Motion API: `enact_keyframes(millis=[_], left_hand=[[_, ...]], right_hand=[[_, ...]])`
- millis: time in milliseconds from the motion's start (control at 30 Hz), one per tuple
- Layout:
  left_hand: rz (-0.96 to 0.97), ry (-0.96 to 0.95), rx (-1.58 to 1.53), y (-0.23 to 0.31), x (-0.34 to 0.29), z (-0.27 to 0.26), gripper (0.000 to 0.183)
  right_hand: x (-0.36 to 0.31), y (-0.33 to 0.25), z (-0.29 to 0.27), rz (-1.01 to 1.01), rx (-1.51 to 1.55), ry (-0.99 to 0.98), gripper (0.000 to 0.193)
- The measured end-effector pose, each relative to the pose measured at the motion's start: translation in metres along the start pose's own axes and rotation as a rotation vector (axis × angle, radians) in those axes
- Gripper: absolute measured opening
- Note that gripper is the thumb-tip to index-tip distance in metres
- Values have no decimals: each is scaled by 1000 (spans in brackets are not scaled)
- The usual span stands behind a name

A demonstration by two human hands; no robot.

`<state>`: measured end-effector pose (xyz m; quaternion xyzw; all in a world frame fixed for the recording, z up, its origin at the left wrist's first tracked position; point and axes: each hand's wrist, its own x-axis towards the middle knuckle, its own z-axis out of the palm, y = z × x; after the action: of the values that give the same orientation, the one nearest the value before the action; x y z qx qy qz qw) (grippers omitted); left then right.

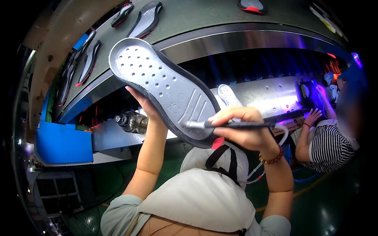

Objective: The person applies glue to the bottom of shoe insoles using a brush. They repeatedly dip the brush into a container and spread the adhesive across the insole surface, then place the treated insole on a conveyor belt.

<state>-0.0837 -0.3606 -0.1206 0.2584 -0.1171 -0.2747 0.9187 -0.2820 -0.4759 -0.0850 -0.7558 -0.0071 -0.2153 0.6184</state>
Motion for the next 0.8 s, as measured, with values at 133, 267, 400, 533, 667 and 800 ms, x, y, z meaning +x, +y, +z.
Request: enact_keyframes(millis=[133, 267, 400, 533, 667, 800], left_hand=[[-49, -58, 51, 6, -1, 1, 66], [8, -63, 120, 7, 3, 10, 66], [-66, -29, 141, 8, 7, 11, 65], [-130, -179, -30, 7, 17, 20, 61], [-541, -694, -498, 11, 32, 9, 63], [-268, -301, -303, -21, -42, 20, 89]], right_hand=[[-12, -1, 2, -3, 208, -98, 17], [-18, 12, 0, 90, 147, 57, 17], [-22, 11, 1, 19, 163, -64, 19], [-25, 30, -4, 148, 536, 143, 17], [-21, 23, 9, 294, 854, 263, 15], [-12, 14, 26, 301, 1055, 370, 15]])
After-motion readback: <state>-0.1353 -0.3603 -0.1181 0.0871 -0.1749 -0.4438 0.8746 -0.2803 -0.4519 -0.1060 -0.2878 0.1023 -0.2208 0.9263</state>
